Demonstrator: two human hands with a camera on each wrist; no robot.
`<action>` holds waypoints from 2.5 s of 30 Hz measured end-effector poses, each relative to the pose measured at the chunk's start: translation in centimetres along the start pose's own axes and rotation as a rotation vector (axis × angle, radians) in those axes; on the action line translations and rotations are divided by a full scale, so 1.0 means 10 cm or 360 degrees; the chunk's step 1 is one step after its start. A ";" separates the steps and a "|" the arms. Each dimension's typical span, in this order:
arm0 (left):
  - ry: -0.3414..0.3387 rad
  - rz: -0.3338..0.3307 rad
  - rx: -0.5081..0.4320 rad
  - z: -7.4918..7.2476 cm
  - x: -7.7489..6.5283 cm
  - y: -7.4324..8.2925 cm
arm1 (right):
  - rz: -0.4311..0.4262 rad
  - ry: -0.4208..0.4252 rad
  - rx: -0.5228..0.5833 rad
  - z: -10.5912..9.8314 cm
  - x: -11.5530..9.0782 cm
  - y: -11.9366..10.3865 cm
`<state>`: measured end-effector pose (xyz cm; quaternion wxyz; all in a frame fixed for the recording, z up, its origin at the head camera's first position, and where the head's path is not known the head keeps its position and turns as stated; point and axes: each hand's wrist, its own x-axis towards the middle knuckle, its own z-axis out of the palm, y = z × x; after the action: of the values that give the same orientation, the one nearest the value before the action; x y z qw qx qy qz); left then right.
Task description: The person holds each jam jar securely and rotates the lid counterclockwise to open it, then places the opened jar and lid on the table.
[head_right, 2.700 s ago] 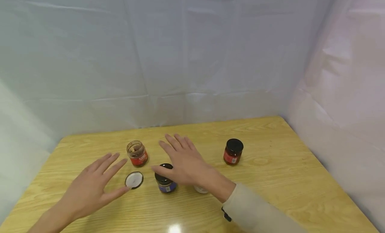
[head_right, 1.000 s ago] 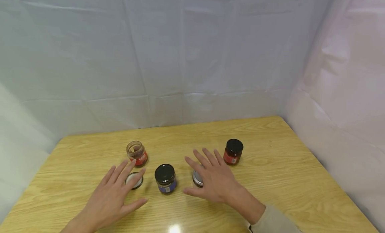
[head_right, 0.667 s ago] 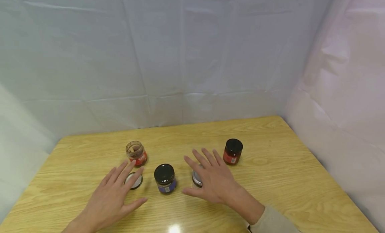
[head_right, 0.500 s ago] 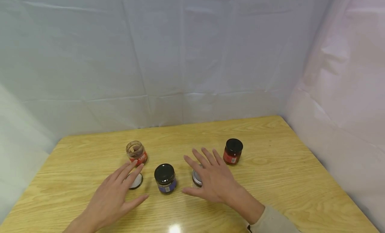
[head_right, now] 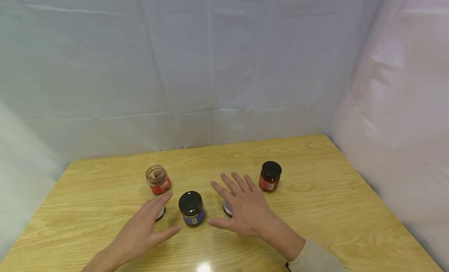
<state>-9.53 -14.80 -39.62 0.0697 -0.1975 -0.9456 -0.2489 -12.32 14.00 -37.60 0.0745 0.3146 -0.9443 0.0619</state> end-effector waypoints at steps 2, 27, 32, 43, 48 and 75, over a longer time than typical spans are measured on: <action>-0.0038 -0.0039 -0.0053 0.01 0.01 0.01 | 0.0004 0.0001 0.0005 0.01 0.01 -0.01; -0.0289 -0.0322 -0.0965 0.23 0.28 0.07 | -0.0035 -0.0033 -0.0040 0.08 0.06 -0.11; -0.0340 -0.0317 -0.1101 0.29 0.33 0.05 | -0.0030 -0.0042 -0.0043 0.10 0.07 -0.11; -0.0399 -0.0282 -0.1186 0.36 0.37 0.03 | -0.0009 -0.0060 -0.0029 0.11 0.08 -0.11; -0.0396 -0.0308 -0.1153 0.37 0.37 0.01 | -0.0023 -0.0062 -0.0012 0.12 0.08 -0.11; -0.0396 -0.0324 -0.1063 0.39 0.39 -0.03 | -0.0017 -0.0088 0.0006 0.14 0.08 -0.08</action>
<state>-13.37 -11.77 -42.25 -0.1391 -0.1429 -0.8283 -0.5236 -12.65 12.69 -38.77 0.0481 0.3213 -0.9442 0.0547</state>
